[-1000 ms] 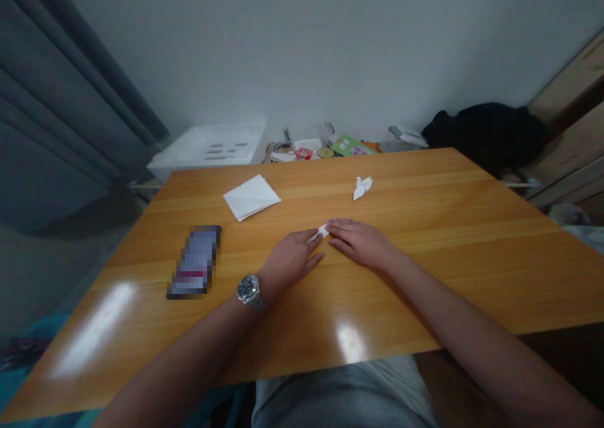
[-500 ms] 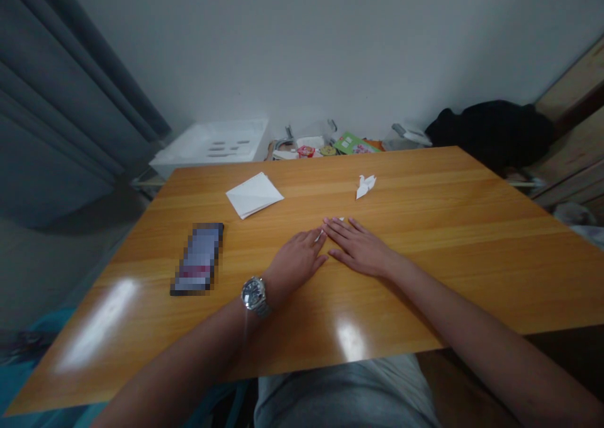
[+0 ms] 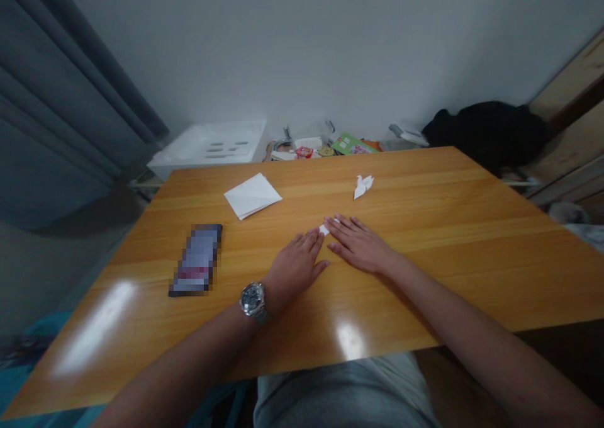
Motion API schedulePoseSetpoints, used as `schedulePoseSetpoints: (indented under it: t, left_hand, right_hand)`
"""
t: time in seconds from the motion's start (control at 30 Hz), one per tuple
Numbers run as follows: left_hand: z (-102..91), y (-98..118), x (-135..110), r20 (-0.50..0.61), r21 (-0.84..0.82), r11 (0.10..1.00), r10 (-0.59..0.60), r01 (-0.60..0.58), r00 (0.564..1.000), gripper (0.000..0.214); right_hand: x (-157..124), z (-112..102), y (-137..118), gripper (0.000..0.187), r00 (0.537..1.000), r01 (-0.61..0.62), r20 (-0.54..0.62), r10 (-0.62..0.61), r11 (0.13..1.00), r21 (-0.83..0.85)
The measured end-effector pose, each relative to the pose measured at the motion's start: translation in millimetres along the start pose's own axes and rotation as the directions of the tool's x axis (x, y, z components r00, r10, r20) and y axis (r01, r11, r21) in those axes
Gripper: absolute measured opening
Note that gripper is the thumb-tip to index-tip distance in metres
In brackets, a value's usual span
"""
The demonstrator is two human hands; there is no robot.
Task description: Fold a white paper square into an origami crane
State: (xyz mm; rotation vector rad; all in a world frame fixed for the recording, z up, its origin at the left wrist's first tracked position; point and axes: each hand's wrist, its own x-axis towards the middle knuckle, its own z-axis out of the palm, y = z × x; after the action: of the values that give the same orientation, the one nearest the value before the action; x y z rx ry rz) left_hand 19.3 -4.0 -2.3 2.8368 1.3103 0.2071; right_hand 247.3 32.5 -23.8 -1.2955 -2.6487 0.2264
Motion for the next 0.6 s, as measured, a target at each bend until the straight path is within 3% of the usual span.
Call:
schedulePoseSetpoints:
  t: [0.43,0.6]
  left_hand:
    - [0.7,-7,3,-0.012,-0.025,1.000,0.017,-0.017,1.000,0.058]
    - [7.1,-10,6,-0.039,-0.056,0.998,0.035,-0.037,0.999,0.060]
  right_hand:
    - [-1,-8,21,0.063,0.962,-0.259,-0.105,0.252,0.964,-0.056]
    - [1,-8,18,0.063,0.990,-0.050,-0.134,0.048,0.999,-0.010]
